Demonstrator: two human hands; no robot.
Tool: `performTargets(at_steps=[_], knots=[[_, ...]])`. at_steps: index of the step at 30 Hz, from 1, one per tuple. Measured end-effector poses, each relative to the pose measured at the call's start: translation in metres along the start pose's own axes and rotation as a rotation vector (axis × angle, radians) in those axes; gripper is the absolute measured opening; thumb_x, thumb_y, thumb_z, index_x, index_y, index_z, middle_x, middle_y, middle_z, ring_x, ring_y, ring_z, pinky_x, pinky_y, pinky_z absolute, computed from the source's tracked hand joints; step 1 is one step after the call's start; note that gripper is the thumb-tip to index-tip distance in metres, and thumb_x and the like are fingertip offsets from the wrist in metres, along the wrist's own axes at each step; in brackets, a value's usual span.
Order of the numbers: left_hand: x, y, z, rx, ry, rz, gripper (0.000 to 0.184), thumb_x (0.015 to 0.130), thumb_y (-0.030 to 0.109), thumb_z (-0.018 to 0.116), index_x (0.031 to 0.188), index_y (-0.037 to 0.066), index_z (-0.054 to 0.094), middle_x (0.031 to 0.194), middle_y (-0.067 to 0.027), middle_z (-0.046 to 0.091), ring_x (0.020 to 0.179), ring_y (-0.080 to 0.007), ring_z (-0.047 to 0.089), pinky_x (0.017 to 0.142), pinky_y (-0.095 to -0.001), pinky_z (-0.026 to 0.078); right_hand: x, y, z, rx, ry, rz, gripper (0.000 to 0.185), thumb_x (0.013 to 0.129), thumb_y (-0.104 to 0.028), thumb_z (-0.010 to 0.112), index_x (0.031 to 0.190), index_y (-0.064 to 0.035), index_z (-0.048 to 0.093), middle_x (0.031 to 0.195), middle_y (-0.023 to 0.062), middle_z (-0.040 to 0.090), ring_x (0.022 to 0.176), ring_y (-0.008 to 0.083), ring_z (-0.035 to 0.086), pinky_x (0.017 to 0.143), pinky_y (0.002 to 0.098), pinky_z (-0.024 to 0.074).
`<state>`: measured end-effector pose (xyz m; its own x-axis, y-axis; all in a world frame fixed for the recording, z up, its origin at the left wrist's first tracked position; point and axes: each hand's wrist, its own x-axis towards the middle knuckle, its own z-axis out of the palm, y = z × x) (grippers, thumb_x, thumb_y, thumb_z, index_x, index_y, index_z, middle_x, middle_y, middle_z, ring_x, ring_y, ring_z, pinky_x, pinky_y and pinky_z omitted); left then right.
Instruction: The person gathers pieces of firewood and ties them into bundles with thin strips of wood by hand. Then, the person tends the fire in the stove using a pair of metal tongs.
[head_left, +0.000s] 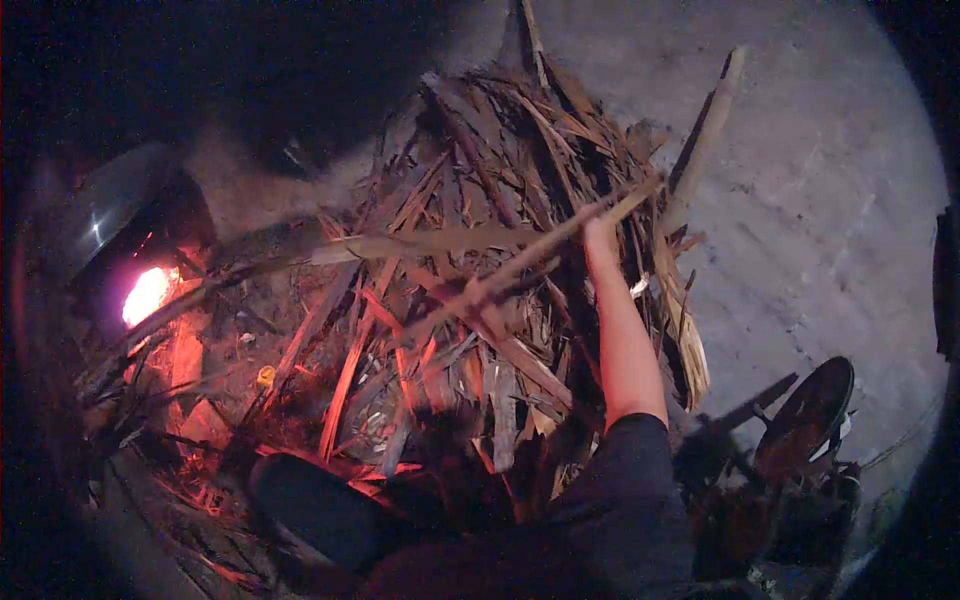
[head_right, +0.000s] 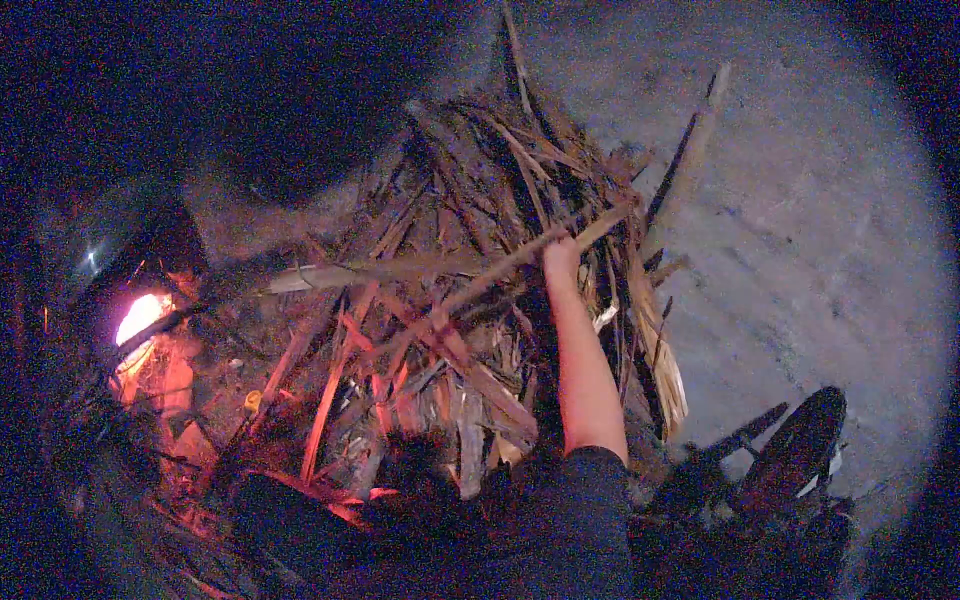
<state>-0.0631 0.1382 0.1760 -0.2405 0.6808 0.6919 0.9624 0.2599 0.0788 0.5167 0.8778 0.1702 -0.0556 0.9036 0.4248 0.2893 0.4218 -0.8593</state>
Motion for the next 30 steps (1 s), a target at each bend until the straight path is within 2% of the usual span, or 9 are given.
performTargets(at_steps=[2,7,12,14,18,21,25,26,30], knots=[[-0.016,-0.004,0.002,0.149,-0.076,-0.218,0.085,0.045,0.006,0.077,0.120,0.003,0.037,0.116,-0.0114,0.044,0.108,-0.0230,0.041,0.091,-0.0356,0.037,0.008,0.012,0.006,-0.575,0.396,-0.260,0.042,0.062,-0.029,0.062,0.088,0.0024,0.053,0.087,0.0183,0.056,0.084,0.0293,0.055,0.072,0.0357,0.0438],[-0.052,-0.005,0.001,0.261,-0.090,-0.414,0.083,0.045,0.007,0.074,0.119,0.002,0.037,0.116,-0.0118,0.044,0.108,-0.0234,0.041,0.091,-0.0356,0.036,-0.026,0.011,0.016,-1.093,-0.010,0.289,0.088,0.057,-0.026,0.066,0.129,-0.0026,0.021,0.117,0.0265,0.042,0.113,0.0361,0.039,0.090,0.0355,0.0348],[-0.081,-0.011,-0.004,0.325,-0.083,-0.517,0.081,0.045,0.007,0.072,0.119,0.002,0.038,0.115,-0.0122,0.045,0.109,-0.0238,0.040,0.092,-0.0356,0.034,0.035,0.115,-0.013,-0.862,-0.146,-0.029,0.084,0.057,-0.018,0.066,0.129,-0.0060,0.025,0.113,0.0225,0.049,0.106,0.0320,0.048,0.087,0.0342,0.0374],[-0.093,-0.016,-0.002,0.339,-0.080,-0.546,0.080,0.046,0.007,0.071,0.119,0.001,0.038,0.115,-0.0123,0.045,0.109,-0.0240,0.040,0.092,-0.0356,0.034,0.058,0.140,-0.027,-0.591,-0.160,-0.507,0.081,0.058,-0.016,0.062,0.128,-0.0041,0.025,0.108,0.0254,0.050,0.102,0.0354,0.049,0.085,0.0356,0.0390],[-0.103,-0.023,0.004,0.353,-0.081,-0.574,0.079,0.046,0.007,0.069,0.118,0.001,0.038,0.115,-0.0127,0.045,0.110,-0.0243,0.040,0.093,-0.0356,0.032,0.021,0.087,-0.037,-0.484,-0.266,-0.140,0.078,0.062,-0.020,0.058,0.128,0.0007,0.021,0.114,0.0289,0.043,0.107,0.0393,0.043,0.090,0.0389,0.0362],[-0.115,-0.029,0.009,0.368,-0.091,-0.574,0.078,0.046,0.008,0.067,0.118,0.000,0.039,0.115,-0.0129,0.046,0.110,-0.0245,0.039,0.093,-0.0356,0.031,0.024,0.077,-0.006,-0.982,-0.169,-0.020,0.080,0.062,-0.027,0.063,0.127,-0.0007,0.024,0.125,0.0221,0.037,0.112,0.0328,0.040,0.094,0.0332,0.0314],[-0.131,-0.050,0.007,0.388,-0.095,-0.538,0.076,0.046,0.008,0.066,0.117,0.000,0.039,0.114,-0.0132,0.046,0.111,-0.0249,0.039,0.094,-0.0356,0.030,-0.036,-0.035,0.027,-1.406,-0.046,-0.259,0.072,0.067,-0.031,0.062,0.124,-0.0006,0.029,0.121,0.0200,0.041,0.109,0.0314,0.044,0.092,0.0343,0.0336],[-0.134,-0.057,0.009,0.386,-0.098,-0.525,0.076,0.046,0.008,0.065,0.117,-0.001,0.039,0.114,-0.0133,0.046,0.111,-0.0249,0.039,0.094,-0.0356,0.030,-0.042,-0.052,0.033,-1.391,-0.047,-0.277,0.072,0.067,-0.031,0.062,0.124,-0.0006,0.029,0.121,0.0200,0.041,0.109,0.0314,0.044,0.092,0.0343,0.0336],[-0.147,-0.067,0.007,0.415,-0.096,-0.453,0.075,0.047,0.008,0.063,0.117,-0.001,0.040,0.114,-0.0136,0.047,0.111,-0.0253,0.038,0.094,-0.0356,0.028,-0.090,-0.133,0.077,-0.273,-0.964,-0.314,0.056,0.073,-0.029,0.058,0.118,-0.0009,0.040,0.118,0.0189,0.044,0.107,0.0323,0.045,0.090,0.0347,0.0369]])
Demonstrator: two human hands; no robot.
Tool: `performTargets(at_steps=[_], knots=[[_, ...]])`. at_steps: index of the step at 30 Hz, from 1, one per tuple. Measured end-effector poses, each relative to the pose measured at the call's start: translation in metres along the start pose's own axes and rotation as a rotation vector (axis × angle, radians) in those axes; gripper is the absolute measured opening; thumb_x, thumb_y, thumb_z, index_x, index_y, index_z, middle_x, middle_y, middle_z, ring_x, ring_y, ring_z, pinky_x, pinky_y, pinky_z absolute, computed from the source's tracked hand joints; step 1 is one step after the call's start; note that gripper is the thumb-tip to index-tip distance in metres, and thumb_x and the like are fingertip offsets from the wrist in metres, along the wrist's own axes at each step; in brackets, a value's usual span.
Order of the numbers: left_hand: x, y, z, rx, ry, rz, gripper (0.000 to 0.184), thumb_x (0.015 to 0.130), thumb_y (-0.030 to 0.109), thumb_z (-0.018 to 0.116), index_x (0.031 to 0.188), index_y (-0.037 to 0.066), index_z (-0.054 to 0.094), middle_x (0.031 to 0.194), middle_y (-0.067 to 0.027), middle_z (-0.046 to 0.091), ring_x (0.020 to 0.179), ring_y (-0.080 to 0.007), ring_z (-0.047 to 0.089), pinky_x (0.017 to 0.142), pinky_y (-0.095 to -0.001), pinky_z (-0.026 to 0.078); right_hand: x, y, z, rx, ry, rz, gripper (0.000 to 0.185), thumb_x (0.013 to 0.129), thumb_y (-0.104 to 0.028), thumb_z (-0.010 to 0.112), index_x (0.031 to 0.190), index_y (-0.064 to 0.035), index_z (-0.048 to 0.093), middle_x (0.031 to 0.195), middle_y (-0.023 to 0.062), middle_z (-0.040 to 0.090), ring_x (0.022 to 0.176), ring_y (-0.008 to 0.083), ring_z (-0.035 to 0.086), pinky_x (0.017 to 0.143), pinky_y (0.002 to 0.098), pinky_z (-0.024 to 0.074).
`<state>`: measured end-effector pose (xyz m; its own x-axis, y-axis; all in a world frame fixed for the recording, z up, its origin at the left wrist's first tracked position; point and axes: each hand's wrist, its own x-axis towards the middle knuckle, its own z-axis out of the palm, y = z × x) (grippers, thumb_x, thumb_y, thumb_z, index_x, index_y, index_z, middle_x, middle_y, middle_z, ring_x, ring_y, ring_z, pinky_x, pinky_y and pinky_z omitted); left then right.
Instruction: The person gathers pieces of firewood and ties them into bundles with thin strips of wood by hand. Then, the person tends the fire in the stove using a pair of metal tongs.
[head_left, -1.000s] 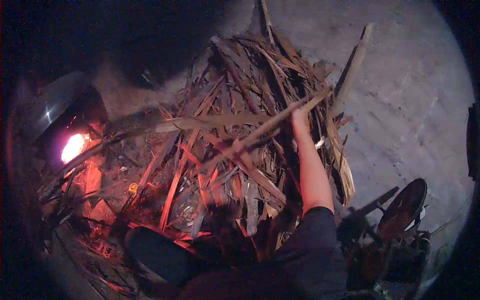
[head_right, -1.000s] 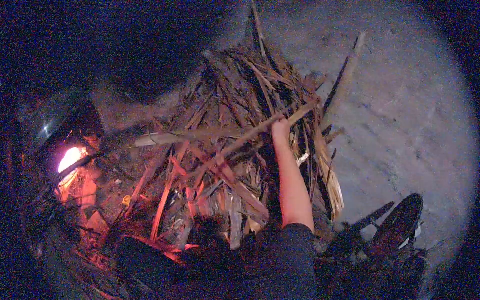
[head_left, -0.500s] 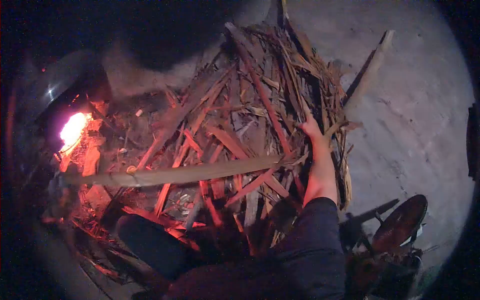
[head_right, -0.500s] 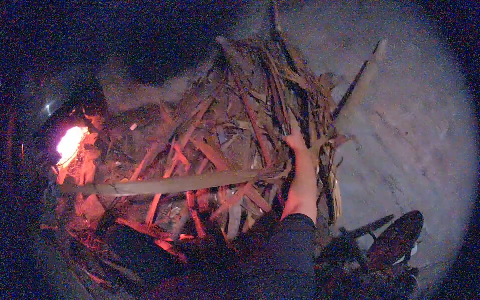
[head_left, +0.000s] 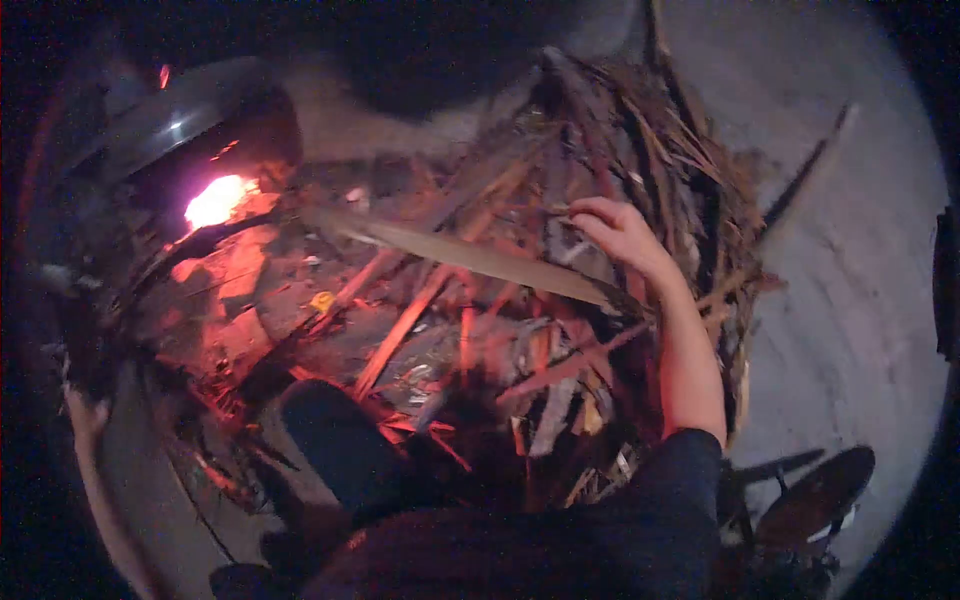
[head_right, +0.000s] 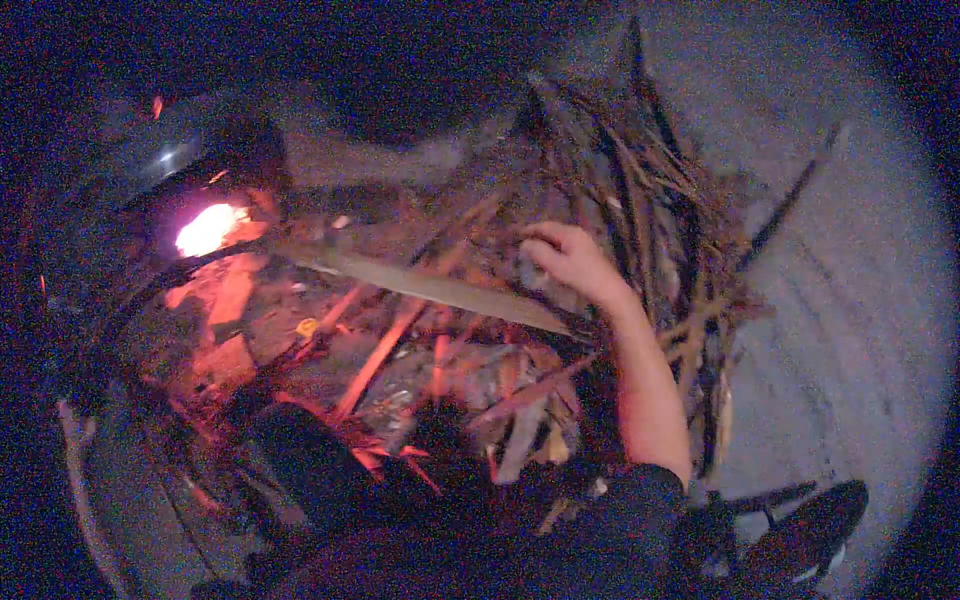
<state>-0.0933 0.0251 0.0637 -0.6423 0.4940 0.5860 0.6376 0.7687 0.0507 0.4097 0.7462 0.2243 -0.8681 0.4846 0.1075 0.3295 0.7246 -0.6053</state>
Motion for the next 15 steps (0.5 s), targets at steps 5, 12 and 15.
performTargets(at_steps=[5,12,15], knots=[[0.016,0.083,-0.037,-0.177,-0.011,-0.021,0.071,0.047,0.011,0.063,0.114,-0.002,0.042,0.114,-0.0158,0.047,0.109,-0.0268,0.041,0.093,-0.0361,0.030,0.020,-0.088,0.104,-0.488,0.177,-0.636,0.073,0.068,-0.026,0.062,0.123,0.0063,0.026,0.117,0.0243,0.040,0.111,0.0312,0.040,0.093,0.0410,0.0312],[0.042,0.197,-0.116,-0.145,-0.023,-0.132,0.068,0.042,0.024,0.066,0.102,-0.004,0.050,0.096,-0.0183,0.056,0.091,-0.0315,0.053,0.081,-0.0356,0.040,0.089,-0.081,0.183,-0.706,0.103,-0.249,0.042,0.071,-0.019,0.053,0.110,-0.0098,0.041,0.086,0.0183,0.056,0.073,0.0354,0.057,0.059,0.0453,0.0443],[0.054,0.200,-0.128,-0.122,-0.098,-0.095,0.069,0.040,0.024,0.068,0.100,-0.005,0.050,0.094,-0.0152,0.057,0.089,-0.0272,0.054,0.080,-0.0327,0.040,0.098,-0.051,0.192,-0.665,0.097,-0.283,0.032,0.072,-0.018,0.050,0.103,-0.0135,0.043,0.077,0.0187,0.058,0.067,0.0354,0.058,0.058,0.0461,0.0444]])
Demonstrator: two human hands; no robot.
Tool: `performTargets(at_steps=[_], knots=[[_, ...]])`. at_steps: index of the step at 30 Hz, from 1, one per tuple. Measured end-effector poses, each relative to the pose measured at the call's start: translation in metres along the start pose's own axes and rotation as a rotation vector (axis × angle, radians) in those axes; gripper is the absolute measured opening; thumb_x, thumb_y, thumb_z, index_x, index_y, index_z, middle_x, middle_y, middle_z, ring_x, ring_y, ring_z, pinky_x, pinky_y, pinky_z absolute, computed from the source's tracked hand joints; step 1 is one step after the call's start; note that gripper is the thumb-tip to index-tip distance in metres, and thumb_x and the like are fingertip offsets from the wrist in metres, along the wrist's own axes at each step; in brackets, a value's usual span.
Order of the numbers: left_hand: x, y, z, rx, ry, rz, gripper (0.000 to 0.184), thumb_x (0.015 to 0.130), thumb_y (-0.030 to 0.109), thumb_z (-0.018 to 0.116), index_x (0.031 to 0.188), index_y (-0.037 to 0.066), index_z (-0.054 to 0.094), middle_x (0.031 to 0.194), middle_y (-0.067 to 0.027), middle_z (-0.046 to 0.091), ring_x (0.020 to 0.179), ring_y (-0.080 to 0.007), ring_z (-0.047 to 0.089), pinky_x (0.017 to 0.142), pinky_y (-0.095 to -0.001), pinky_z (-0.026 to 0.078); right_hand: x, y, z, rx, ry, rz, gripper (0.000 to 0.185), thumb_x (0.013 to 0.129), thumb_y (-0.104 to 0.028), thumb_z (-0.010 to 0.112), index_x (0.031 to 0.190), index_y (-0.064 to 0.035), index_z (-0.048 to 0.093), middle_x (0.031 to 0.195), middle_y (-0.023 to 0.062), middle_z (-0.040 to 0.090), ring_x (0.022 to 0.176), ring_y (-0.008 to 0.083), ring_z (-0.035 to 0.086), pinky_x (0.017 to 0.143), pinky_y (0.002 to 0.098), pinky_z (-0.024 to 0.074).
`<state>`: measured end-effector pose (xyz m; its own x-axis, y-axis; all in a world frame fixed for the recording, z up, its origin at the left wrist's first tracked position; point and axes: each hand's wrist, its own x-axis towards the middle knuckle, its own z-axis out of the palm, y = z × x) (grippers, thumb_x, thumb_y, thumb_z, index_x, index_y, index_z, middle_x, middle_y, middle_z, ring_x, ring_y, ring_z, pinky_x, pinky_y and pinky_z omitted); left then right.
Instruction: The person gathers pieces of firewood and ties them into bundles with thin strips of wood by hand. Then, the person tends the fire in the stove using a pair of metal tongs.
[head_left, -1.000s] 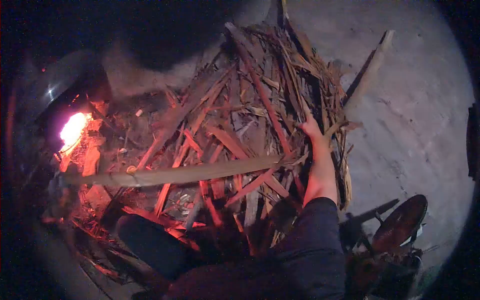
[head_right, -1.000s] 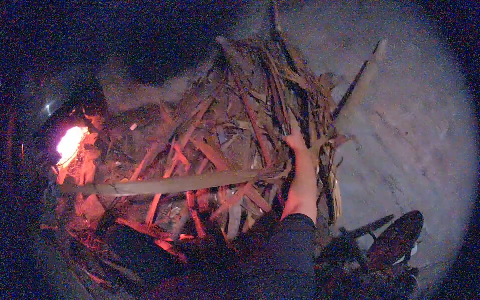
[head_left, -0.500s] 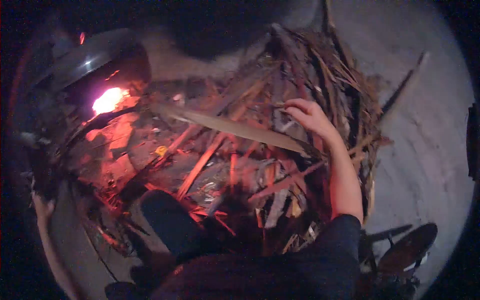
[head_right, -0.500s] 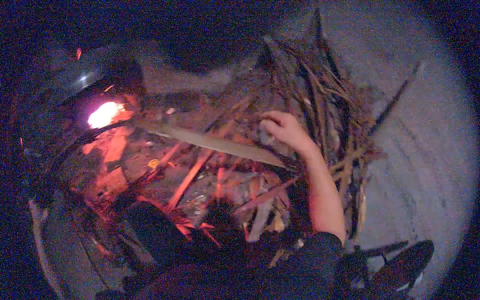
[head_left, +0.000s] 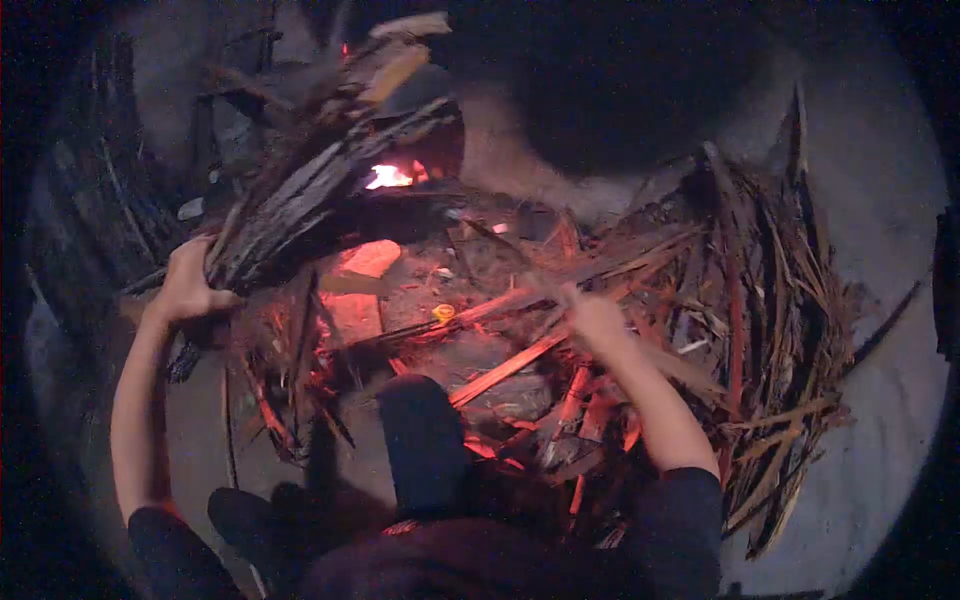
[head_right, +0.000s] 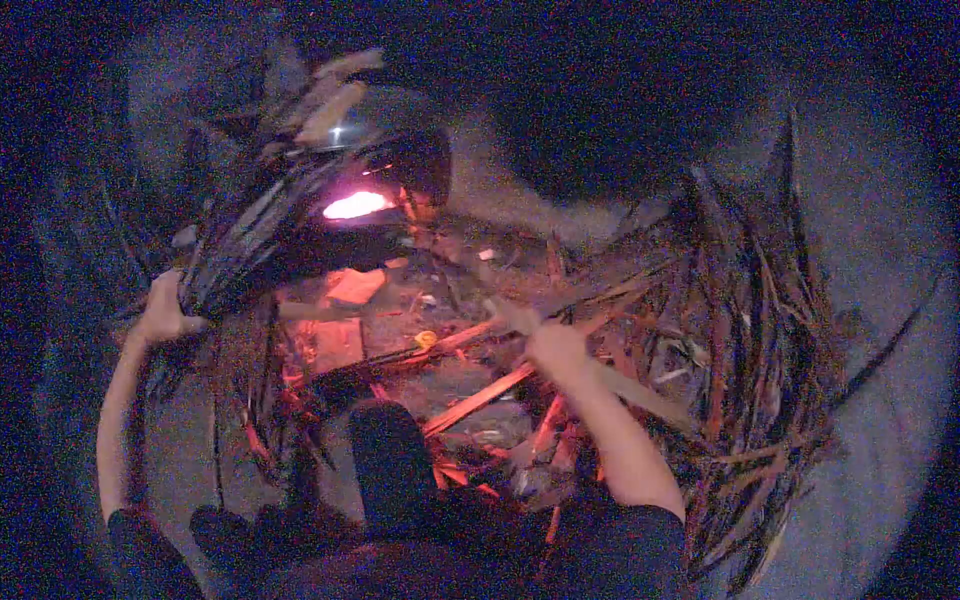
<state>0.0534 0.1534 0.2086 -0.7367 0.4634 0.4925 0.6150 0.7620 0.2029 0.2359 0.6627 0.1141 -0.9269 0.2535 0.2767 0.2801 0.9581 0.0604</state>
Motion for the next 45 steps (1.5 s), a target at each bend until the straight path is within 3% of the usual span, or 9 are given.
performTargets(at_steps=[4,9,16,23,29,33,36,41,45], knots=[[0.007,0.033,-0.007,-0.567,-0.436,-0.076,0.077,0.035,0.019,0.074,0.103,-0.005,0.049,0.095,-0.0102,0.056,0.090,-0.0198,0.052,0.080,-0.0294,0.039,0.020,0.060,-0.012,0.002,0.308,0.072,0.028,0.074,-0.019,0.047,0.101,-0.0133,0.046,0.076,0.0177,0.059,0.069,0.0360,0.057,0.059,0.0460,0.0446],[0.017,0.025,0.008,-0.840,-0.117,-0.015,0.072,0.037,0.013,0.074,0.104,-0.002,0.049,0.092,-0.0081,0.057,0.081,-0.0180,0.053,0.075,-0.0310,0.042,0.021,0.077,0.014,-0.076,-0.054,0.046,0.023,0.074,-0.021,0.047,0.095,-0.0123,0.053,0.080,0.0159,0.060,0.074,0.0336,0.058,0.062,0.0449,0.0447],[0.075,0.041,0.021,0.239,0.176,-0.034,0.062,0.049,0.025,0.071,0.103,0.004,0.048,0.091,-0.0166,0.056,0.085,-0.0284,0.056,0.073,-0.0363,0.044,-0.075,-0.030,-0.101,0.090,-0.052,-0.408,0.021,0.073,-0.018,0.051,0.093,-0.0113,0.054,0.077,0.0124,0.058,0.064,0.0311,0.058,0.056,0.0425,0.0464],[0.093,0.174,0.127,0.704,-0.139,0.623,0.017,0.067,0.019,0.055,0.081,0.009,0.057,0.073,-0.0043,0.059,0.071,-0.0215,0.058,0.062,-0.0372,0.044,-0.055,-0.013,-0.188,0.077,0.495,-0.608,0.029,0.071,-0.017,0.055,0.097,-0.0044,0.055,0.089,0.0136,0.059,0.078,0.0299,0.058,0.066,0.0361,0.0472],[0.044,0.264,0.117,0.147,0.188,1.419,0.026,0.069,0.023,0.052,0.088,0.007,0.050,0.086,-0.0079,0.051,0.085,-0.0233,0.050,0.083,-0.0418,0.035,0.014,0.098,-0.137,0.634,0.030,0.025,0.036,0.073,-0.027,0.059,0.098,-0.0011,0.058,0.093,0.0126,0.061,0.085,0.0188,0.058,0.073,0.0294,0.0444],[0.076,0.240,0.085,-0.143,0.118,1.370,0.047,0.053,0.022,0.063,0.094,0.005,0.045,0.086,-0.0102,0.050,0.085,-0.0267,0.049,0.082,-0.0393,0.035,0.002,0.105,-0.042,0.606,-0.061,-0.192,0.044,0.076,-0.044,0.056,0.075,-0.0002,0.060,0.069,0.0061,0.059,0.063,0.0171,0.051,0.062,0.0328,0.0414],[0.081,0.224,0.071,-0.442,-0.220,0.592,0.072,0.043,0.020,0.070,0.107,0.004,0.040,0.097,-0.0156,0.050,0.092,-0.0329,0.048,0.081,-0.0380,0.038,0.001,0.083,0.008,1.083,-0.259,0.340,0.043,0.078,-0.044,0.051,0.075,-0.0025,0.061,0.062,0.0001,0.056,0.056,0.0132,0.048,0.056,0.0288,0.0407],[0.099,0.210,0.119,-0.837,-0.097,0.126,0.097,0.046,0.029,0.074,0.128,0.004,0.029,0.114,-0.0161,0.048,0.107,-0.0254,0.046,0.091,-0.0328,0.035,-0.043,-0.004,-0.006,0.764,-0.214,0.031,0.044,0.079,-0.043,0.050,0.092,-0.0018,0.057,0.069,0.0050,0.055,0.065,0.0115,0.049,0.060,0.0285,0.0407],[0.106,0.207,0.111,-0.859,-0.132,0.114,0.084,0.044,0.023,0.077,0.117,0.005,0.040,0.102,-0.0122,0.055,0.094,-0.0212,0.053,0.084,-0.0328,0.041,-0.067,-0.002,-0.057,0.315,0.087,-0.014,0.039,0.078,-0.026,0.048,0.111,-0.0058,0.045,0.086,0.0204,0.058,0.085,0.0374,0.054,0.070,0.0460,0.0438]])
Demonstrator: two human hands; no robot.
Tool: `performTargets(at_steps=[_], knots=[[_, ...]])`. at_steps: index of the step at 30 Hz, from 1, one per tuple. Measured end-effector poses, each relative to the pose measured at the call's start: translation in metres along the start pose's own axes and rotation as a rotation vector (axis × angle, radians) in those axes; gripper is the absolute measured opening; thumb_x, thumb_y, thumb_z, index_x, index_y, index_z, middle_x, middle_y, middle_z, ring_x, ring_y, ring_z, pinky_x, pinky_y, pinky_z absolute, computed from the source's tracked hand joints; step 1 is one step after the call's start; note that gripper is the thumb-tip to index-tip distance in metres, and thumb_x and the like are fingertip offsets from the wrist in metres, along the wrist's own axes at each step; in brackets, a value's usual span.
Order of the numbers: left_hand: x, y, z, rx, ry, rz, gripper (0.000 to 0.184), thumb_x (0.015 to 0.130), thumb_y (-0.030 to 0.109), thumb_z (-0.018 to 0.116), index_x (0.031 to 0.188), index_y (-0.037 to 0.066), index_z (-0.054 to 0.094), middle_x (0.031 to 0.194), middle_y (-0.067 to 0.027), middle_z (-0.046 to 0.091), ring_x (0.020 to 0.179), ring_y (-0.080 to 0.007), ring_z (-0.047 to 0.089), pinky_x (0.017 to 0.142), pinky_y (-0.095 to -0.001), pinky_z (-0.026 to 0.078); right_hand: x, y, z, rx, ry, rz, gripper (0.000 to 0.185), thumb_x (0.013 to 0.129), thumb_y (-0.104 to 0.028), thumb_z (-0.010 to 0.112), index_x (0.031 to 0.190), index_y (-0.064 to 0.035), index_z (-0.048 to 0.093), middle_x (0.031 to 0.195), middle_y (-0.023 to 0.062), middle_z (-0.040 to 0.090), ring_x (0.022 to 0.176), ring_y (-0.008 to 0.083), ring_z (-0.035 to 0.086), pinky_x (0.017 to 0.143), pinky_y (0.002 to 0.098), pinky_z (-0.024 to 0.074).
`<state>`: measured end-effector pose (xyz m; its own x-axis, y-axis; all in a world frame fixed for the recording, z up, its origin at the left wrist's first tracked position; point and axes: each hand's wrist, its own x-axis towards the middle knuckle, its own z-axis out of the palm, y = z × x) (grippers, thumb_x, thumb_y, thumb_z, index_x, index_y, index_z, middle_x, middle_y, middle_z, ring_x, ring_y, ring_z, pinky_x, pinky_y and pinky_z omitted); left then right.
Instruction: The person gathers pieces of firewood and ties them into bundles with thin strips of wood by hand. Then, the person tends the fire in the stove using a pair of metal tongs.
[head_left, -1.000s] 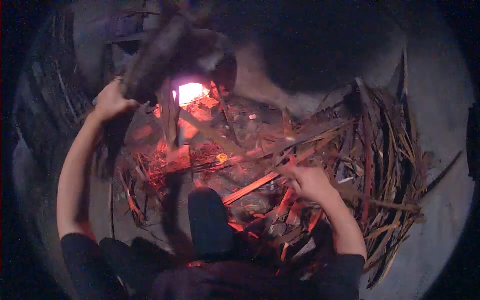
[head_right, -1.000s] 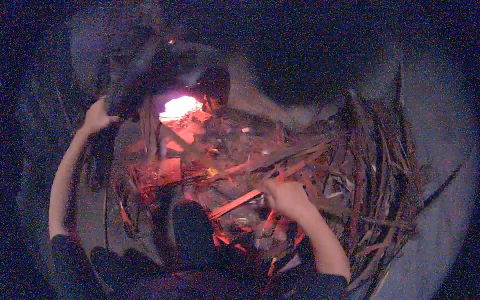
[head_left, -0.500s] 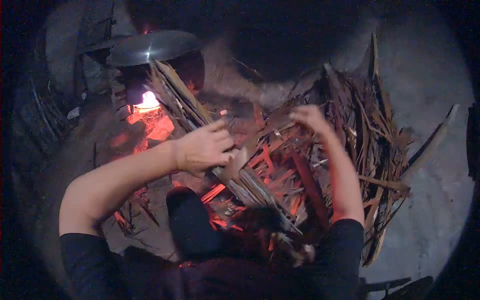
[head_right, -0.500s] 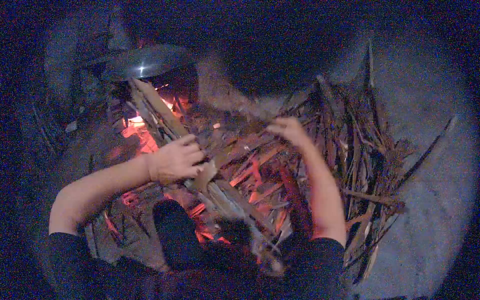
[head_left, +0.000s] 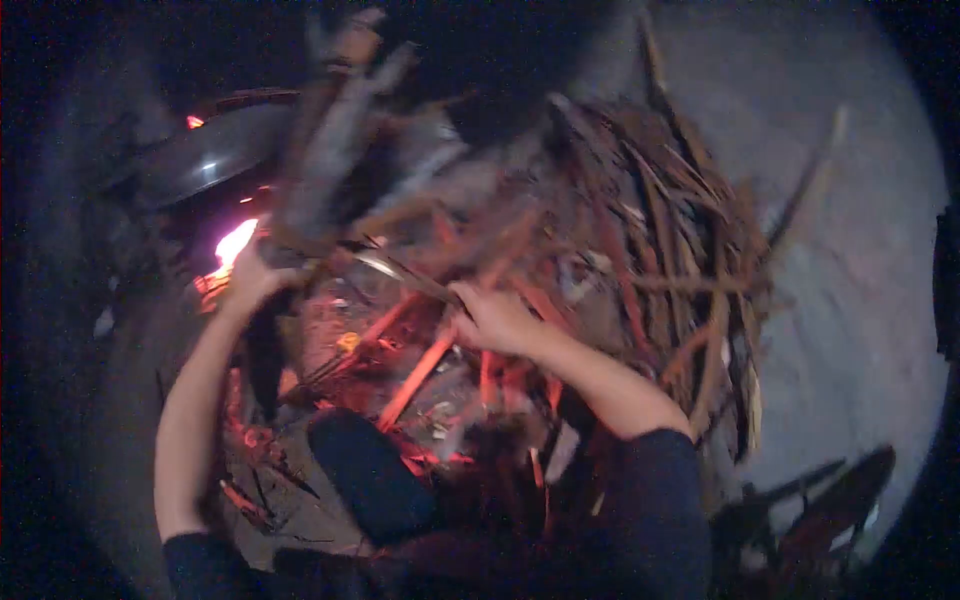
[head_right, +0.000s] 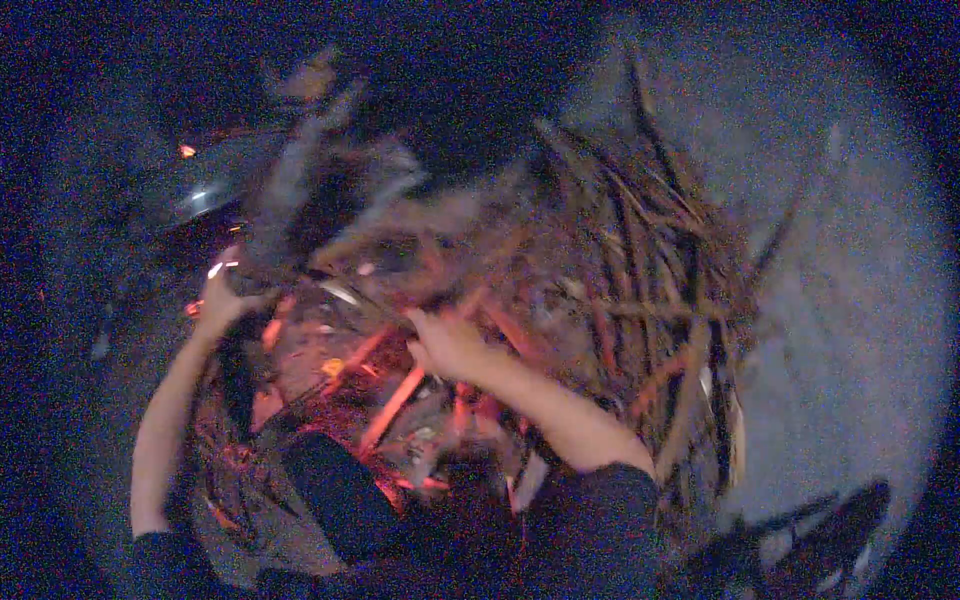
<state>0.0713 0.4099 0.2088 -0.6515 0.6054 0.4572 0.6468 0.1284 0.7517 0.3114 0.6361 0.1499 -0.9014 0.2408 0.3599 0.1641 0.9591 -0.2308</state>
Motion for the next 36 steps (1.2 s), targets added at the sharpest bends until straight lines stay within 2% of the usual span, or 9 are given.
performTargets(at_steps=[6,9,14,20,24,26,29,32,36], knots=[[0.018,-0.047,-0.001,0.046,0.226,0.137,0.083,0.046,0.011,0.072,0.121,0.006,0.037,0.098,-0.0114,0.056,0.088,-0.0202,0.055,0.078,-0.0300,0.044,-0.044,0.101,-0.054,0.436,-0.210,0.167,0.024,0.083,-0.021,0.046,0.093,-0.0028,0.057,0.076,0.0066,0.057,0.072,0.0123,0.051,0.065,0.0289,0.0420],[0.019,-0.055,0.003,-0.073,0.208,0.060,0.085,0.046,0.011,0.072,0.122,0.006,0.035,0.103,-0.0120,0.054,0.091,-0.0211,0.054,0.081,-0.0305,0.042,-0.053,0.110,-0.067,0.478,-0.196,0.174,0.023,0.083,-0.021,0.046,0.092,-0.0034,0.056,0.073,0.0093,0.057,0.071,0.0165,0.053,0.066,0.0306,0.0421],[0.005,-0.050,-0.004,0.051,0.225,0.048,0.087,0.046,0.007,0.071,0.124,0.005,0.033,0.106,-0.0122,0.052,0.092,-0.0216,0.053,0.081,-0.0303,0.042,-0.054,0.102,-0.064,-0.082,-0.103,0.125,0.017,0.082,-0.017,0.043,0.084,-0.0025,0.051,0.073,0.0147,0.054,0.070,0.0287,0.053,0.064,0.0362,0.0403],[-0.016,-0.042,-0.008,0.027,0.244,0.000,0.091,0.044,0.012,0.071,0.125,0.002,0.030,0.108,-0.0125,0.050,0.096,-0.0219,0.051,0.083,-0.0303,0.041,-0.061,0.099,-0.056,0.057,-0.096,0.135,0.016,0.077,-0.016,0.047,0.084,-0.0028,0.052,0.079,0.0188,0.057,0.078,0.0376,0.054,0.068,0.0427,0.0434],[-0.018,-0.064,-0.017,-0.043,0.217,0.078,0.090,0.047,0.013,0.070,0.126,0.000,0.028,0.109,-0.0131,0.049,0.096,-0.0209,0.050,0.083,-0.0301,0.040,-0.057,0.132,-0.039,0.050,0.074,0.045,0.014,0.081,-0.013,0.041,0.077,-0.0013,0.048,0.070,0.0169,0.053,0.063,0.0286,0.053,0.056,0.0373,0.0407],[-0.024,-0.074,-0.021,-0.112,0.201,0.141,0.090,0.048,0.014,0.070,0.126,0.000,0.027,0.109,-0.0130,0.049,0.096,-0.0204,0.050,0.083,-0.0301,0.040,-0.057,0.170,-0.039,0.642,0.195,0.640,0.013,0.081,-0.012,0.041,0.076,-0.0027,0.047,0.070,0.0136,0.054,0.058,0.0225,0.054,0.047,0.0353,0.0441],[-0.029,-0.074,-0.034,-0.065,0.248,0.126,0.090,0.049,0.012,0.069,0.127,-0.001,0.025,0.108,-0.0125,0.049,0.095,-0.0196,0.050,0.083,-0.0296,0.040,-0.074,0.187,-0.059,1.092,0.664,0.837,0.009,0.083,-0.012,0.040,0.078,-0.0051,0.043,0.072,0.0087,0.050,0.056,0.0196,0.054,0.047,0.0386,0.0508],[-0.033,-0.069,-0.035,-0.022,0.226,0.104,0.089,0.051,0.011,0.068,0.128,0.000,0.024,0.108,-0.0122,0.049,0.094,-0.0192,0.051,0.082,-0.0295,0.041,-0.089,0.199,-0.063,0.490,0.495,0.306,0.021,0.081,-0.012,0.049,0.100,-0.0027,0.050,0.084,0.0074,0.055,0.075,0.0169,0.055,0.068,0.0297,0.0456],[-0.030,-0.072,-0.028,-0.134,0.181,0.024,0.086,0.053,0.009,0.066,0.128,0.000,0.024,0.108,-0.0118,0.049,0.092,-0.0184,0.051,0.081,-0.0291,0.041,-0.096,0.129,-0.090,0.489,-0.072,0.321,0.026,0.080,-0.013,0.051,0.103,-0.0014,0.053,0.087,0.0073,0.058,0.082,0.0139,0.053,0.073,0.0273,0.0416]])
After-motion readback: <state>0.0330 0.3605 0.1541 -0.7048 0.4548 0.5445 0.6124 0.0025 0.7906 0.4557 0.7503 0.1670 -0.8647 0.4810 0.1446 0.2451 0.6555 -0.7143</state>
